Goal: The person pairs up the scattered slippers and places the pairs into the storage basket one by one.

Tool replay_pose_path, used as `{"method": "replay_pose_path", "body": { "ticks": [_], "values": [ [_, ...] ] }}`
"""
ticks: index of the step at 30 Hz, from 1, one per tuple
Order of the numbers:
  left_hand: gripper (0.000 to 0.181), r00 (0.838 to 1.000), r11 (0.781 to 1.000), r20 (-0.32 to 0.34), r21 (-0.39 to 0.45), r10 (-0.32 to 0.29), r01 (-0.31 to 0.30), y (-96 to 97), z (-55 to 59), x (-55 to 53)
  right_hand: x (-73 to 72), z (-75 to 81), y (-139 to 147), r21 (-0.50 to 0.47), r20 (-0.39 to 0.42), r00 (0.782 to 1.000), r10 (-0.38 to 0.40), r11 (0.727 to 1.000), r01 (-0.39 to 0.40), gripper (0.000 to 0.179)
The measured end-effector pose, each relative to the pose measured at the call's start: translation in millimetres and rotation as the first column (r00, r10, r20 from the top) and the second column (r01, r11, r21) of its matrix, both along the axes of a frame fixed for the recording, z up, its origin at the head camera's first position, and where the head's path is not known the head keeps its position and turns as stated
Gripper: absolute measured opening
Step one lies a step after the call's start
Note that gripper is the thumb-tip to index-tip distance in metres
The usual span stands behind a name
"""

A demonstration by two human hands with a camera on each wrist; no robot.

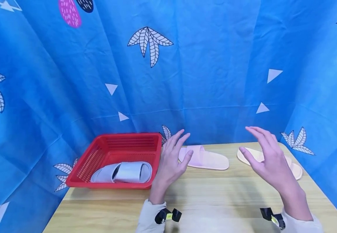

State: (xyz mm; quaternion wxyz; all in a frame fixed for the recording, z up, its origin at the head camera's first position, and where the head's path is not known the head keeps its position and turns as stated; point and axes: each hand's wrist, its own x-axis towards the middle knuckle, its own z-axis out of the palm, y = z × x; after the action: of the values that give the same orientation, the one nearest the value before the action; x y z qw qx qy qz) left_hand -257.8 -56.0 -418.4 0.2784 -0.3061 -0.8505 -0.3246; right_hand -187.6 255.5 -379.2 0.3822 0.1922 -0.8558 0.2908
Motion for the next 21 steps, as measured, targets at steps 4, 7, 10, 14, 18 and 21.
{"method": "replay_pose_path", "body": {
  "ticks": [4,7,10,14,18,21],
  "values": [
    [0.061,1.0,1.0,-0.008,-0.022,-0.013,0.013,5.6,-1.3,-4.6,1.1,-1.3,13,-0.018,0.018,0.999,-0.038,0.999,0.038,0.077],
    [0.06,1.0,0.999,-0.005,-0.033,-0.027,0.027,10.9,-1.2,-7.2,3.8,-2.6,24,-0.038,0.023,0.997,-0.069,0.997,0.069,0.077],
    [0.059,0.999,0.999,-0.013,-0.024,-0.036,0.035,16.8,-0.6,-8.6,5.8,-3.7,35,-0.054,0.011,0.995,-0.095,0.994,0.095,0.077],
    [0.058,0.999,0.999,-0.031,-0.01,-0.032,0.031,22.5,-0.4,-9.1,7.4,-6.2,47,-0.071,0.005,0.993,-0.116,0.991,0.116,0.077],
    [0.059,1.0,1.0,-0.01,0.007,-0.026,0.026,26.3,-2.3,-11.8,6.5,-9.7,56,-0.079,0.004,0.992,-0.128,0.989,0.127,0.076],
    [0.06,1.0,1.0,0.014,0.012,-0.027,0.027,29.6,-5.1,-16.5,5.4,-12.2,63,-0.074,0.014,0.989,-0.151,0.986,0.151,0.075]
  ]
}}
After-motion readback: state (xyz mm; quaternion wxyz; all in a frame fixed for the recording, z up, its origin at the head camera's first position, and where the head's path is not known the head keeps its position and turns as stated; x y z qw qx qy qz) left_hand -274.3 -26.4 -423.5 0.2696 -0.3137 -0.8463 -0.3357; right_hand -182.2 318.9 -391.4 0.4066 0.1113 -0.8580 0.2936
